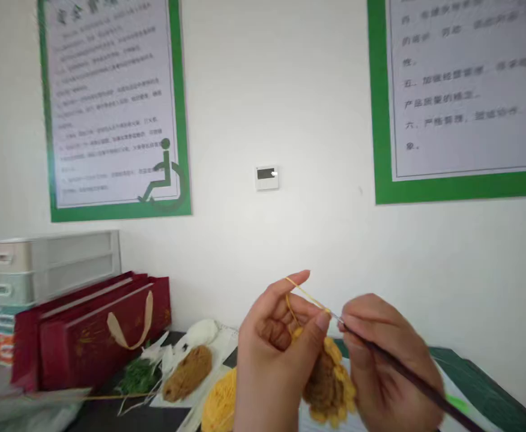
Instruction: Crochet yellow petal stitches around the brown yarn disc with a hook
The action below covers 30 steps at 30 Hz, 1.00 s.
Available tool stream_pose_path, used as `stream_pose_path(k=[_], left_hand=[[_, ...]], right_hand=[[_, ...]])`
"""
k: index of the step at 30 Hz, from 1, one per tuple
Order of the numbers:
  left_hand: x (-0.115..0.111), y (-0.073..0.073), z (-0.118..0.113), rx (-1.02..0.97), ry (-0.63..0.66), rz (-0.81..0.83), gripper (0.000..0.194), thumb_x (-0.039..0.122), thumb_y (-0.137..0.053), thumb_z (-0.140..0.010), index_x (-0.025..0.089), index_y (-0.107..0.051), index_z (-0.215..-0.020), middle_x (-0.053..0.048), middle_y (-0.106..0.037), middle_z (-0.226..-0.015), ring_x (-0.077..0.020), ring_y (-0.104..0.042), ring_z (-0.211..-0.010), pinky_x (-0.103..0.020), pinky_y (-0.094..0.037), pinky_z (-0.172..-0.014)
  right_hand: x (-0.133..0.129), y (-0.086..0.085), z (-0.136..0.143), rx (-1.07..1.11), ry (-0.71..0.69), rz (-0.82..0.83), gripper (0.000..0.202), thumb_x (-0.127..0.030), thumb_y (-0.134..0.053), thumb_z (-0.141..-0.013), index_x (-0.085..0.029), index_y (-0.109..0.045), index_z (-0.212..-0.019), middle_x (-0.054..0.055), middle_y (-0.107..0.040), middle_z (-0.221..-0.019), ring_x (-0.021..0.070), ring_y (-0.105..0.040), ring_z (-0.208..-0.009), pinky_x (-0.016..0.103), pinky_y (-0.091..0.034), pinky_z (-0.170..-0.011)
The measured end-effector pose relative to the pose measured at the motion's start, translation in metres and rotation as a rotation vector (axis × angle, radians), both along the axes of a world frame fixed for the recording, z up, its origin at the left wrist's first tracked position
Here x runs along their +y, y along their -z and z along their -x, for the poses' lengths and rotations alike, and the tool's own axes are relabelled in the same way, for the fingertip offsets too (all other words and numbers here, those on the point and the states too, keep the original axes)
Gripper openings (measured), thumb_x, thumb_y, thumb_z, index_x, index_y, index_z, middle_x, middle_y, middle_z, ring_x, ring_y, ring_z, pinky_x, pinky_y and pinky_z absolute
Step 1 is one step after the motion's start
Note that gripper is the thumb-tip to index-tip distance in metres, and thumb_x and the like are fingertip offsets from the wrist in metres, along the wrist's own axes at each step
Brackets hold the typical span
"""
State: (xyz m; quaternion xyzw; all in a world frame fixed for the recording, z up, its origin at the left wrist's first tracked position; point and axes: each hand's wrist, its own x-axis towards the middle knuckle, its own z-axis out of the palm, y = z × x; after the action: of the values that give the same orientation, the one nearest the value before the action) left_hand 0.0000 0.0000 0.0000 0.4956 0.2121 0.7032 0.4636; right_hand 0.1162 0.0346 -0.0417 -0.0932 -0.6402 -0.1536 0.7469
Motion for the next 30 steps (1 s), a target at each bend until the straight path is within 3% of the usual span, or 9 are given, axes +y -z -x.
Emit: stream_pose_path(k=[6,11,14,19,21,24,26,28,30], left_hand=[[0.004,-0.002,0.008,0.004,0.07,0.012,0.03,0.01,-0.087,-0.07,0.017,-0.082,-0.099,-0.001,-0.07,-0.069,-0.0066,-0.058,-0.061,-0.013,-0.044,-0.058],[0.008,-0.003,0.01,-0.008,0.221,0.016,0.02,0.01,-0.086,-0.071,0.017,-0.083,-0.089,-0.002,-0.073,-0.068,-0.0083,-0.064,-0.06,-0.015,-0.05,-0.062],[0.01,-0.002,0.008,-0.028,0.309,0.012,0.013,0.01,-0.084,-0.074,0.016,-0.081,-0.085,-0.005,-0.076,-0.071,-0.0135,-0.071,-0.065,-0.023,-0.056,-0.072],[0.011,-0.001,0.005,-0.086,0.256,0.069,0.029,0.012,-0.092,-0.066,0.017,-0.083,-0.093,-0.002,-0.074,-0.069,-0.0098,-0.067,-0.066,-0.017,-0.052,-0.068],[0.01,0.0,0.004,-0.104,0.239,0.073,0.035,0.011,-0.093,-0.064,0.017,-0.083,-0.097,-0.001,-0.073,-0.069,-0.008,-0.065,-0.065,-0.015,-0.051,-0.066],[0.008,0.001,0.002,-0.116,0.199,0.062,0.037,0.011,-0.091,-0.067,0.017,-0.083,-0.102,-0.001,-0.072,-0.07,-0.0084,-0.065,-0.064,-0.015,-0.05,-0.064],[0.006,0.002,0.001,-0.124,0.257,0.089,0.038,0.01,-0.09,-0.068,0.016,-0.082,-0.105,-0.001,-0.071,-0.07,-0.0091,-0.066,-0.063,-0.016,-0.051,-0.063],[0.006,0.004,0.002,-0.136,0.434,0.166,0.041,0.008,-0.089,-0.068,0.014,-0.082,-0.107,-0.002,-0.071,-0.071,-0.0092,-0.066,-0.062,-0.018,-0.052,-0.065],[0.01,0.005,0.003,-0.162,0.636,0.226,0.041,0.005,-0.088,-0.066,0.01,-0.081,-0.106,-0.003,-0.071,-0.071,-0.0085,-0.064,-0.059,-0.018,-0.051,-0.062]], right_hand=[[-0.011,-0.012,-0.001,0.281,-0.418,0.32,0.013,-0.021,-0.053,-0.102,-0.021,-0.065,-0.095,0.0,-0.06,-0.074,0.0111,-0.055,-0.064,0.025,-0.045,-0.058],[-0.007,-0.019,0.004,0.341,-0.98,0.794,0.032,-0.039,-0.058,-0.099,-0.02,-0.058,-0.074,-0.003,-0.048,-0.063,0.0097,-0.045,-0.057,0.023,-0.043,-0.057],[-0.005,-0.018,0.009,0.333,-1.091,0.866,0.038,-0.044,-0.064,-0.095,-0.019,-0.052,-0.068,-0.003,-0.047,-0.063,0.0103,-0.046,-0.061,0.023,-0.046,-0.061],[-0.002,-0.011,0.013,0.321,-0.765,0.588,0.012,-0.032,-0.064,-0.097,-0.025,-0.063,-0.087,-0.002,-0.06,-0.082,0.0099,-0.056,-0.069,0.02,-0.051,-0.06],[-0.001,-0.007,0.01,0.276,-0.524,0.42,0.007,-0.022,-0.061,-0.098,-0.026,-0.066,-0.095,0.0,-0.063,-0.087,0.0121,-0.062,-0.077,0.023,-0.054,-0.063],[0.001,-0.003,0.0,0.089,-0.028,0.098,0.026,-0.004,-0.065,-0.089,-0.024,-0.071,-0.104,0.003,-0.069,-0.092,0.0158,-0.067,-0.085,0.029,-0.057,-0.07],[0.001,0.0,-0.005,-0.022,0.227,-0.099,0.037,0.002,-0.068,-0.083,-0.023,-0.073,-0.11,0.005,-0.072,-0.096,0.0185,-0.068,-0.085,0.034,-0.058,-0.07],[0.002,0.002,-0.005,0.039,0.251,-0.203,0.036,0.0,-0.068,-0.084,-0.023,-0.074,-0.112,0.005,-0.072,-0.096,0.0191,-0.067,-0.08,0.036,-0.057,-0.064],[0.001,0.002,0.0,0.165,0.048,-0.179,0.029,-0.005,-0.065,-0.089,-0.024,-0.073,-0.109,0.004,-0.071,-0.09,0.0181,-0.064,-0.073,0.035,-0.053,-0.057]])
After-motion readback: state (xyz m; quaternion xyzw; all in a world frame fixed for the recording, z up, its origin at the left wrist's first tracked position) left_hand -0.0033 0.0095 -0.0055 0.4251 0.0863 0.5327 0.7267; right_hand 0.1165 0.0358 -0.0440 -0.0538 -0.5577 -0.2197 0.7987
